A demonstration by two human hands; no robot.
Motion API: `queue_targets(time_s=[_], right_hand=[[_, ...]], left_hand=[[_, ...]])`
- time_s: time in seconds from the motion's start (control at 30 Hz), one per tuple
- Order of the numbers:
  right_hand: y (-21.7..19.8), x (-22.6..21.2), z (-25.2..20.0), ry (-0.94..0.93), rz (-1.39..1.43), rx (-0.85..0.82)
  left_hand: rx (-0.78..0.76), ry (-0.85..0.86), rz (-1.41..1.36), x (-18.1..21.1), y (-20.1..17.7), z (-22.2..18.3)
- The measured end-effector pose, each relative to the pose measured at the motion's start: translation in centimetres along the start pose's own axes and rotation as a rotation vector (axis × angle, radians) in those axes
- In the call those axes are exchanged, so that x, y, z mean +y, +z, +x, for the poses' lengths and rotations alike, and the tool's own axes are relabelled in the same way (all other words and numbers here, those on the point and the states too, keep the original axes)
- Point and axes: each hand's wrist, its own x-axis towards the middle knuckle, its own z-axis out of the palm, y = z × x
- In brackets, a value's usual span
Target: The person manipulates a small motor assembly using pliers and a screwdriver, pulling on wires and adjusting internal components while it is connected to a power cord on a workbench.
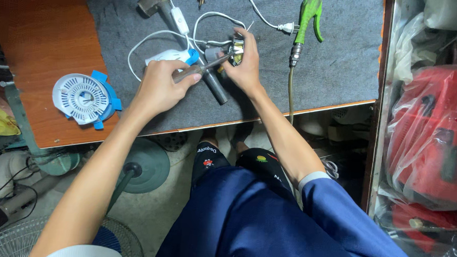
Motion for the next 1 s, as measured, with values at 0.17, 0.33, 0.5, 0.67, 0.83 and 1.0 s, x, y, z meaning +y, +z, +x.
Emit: queue_targets(time_s=[0.17,0.33,0.5,0.67,0.83,1.0], right_hand=[[0.4,1.2,0.3,0.042,-0.063,-0.003],[-0.1,2.2,0.7,0.033,-0.111,-0.053],[-1.5,1.4,-0.3,-0.124,0.054,-0.038],[-0.3,1.6,-0.9,-0.067,-0.03,0.023],[1.2,2.3,-0.5,0.001,-0.08,0.08],[2.2,2.4,0.2,0.01,-0.122,0.174]], left_hand=[[-0.022,-0.015,-0.003,0.0,0.1,1.0],[-0.189,-0.018,0.044,0.6,-0.8,2.3],[-0.172,0.046,0.104,1.4,-0.9,1.7],[-0.112,0.094,0.024,1.0,-1.3,1.2],[-0.091,0.048,0.065,0.3,-0.8,1.2],[0.06,0.121,0.047,-0.5,0.6,0.6]])
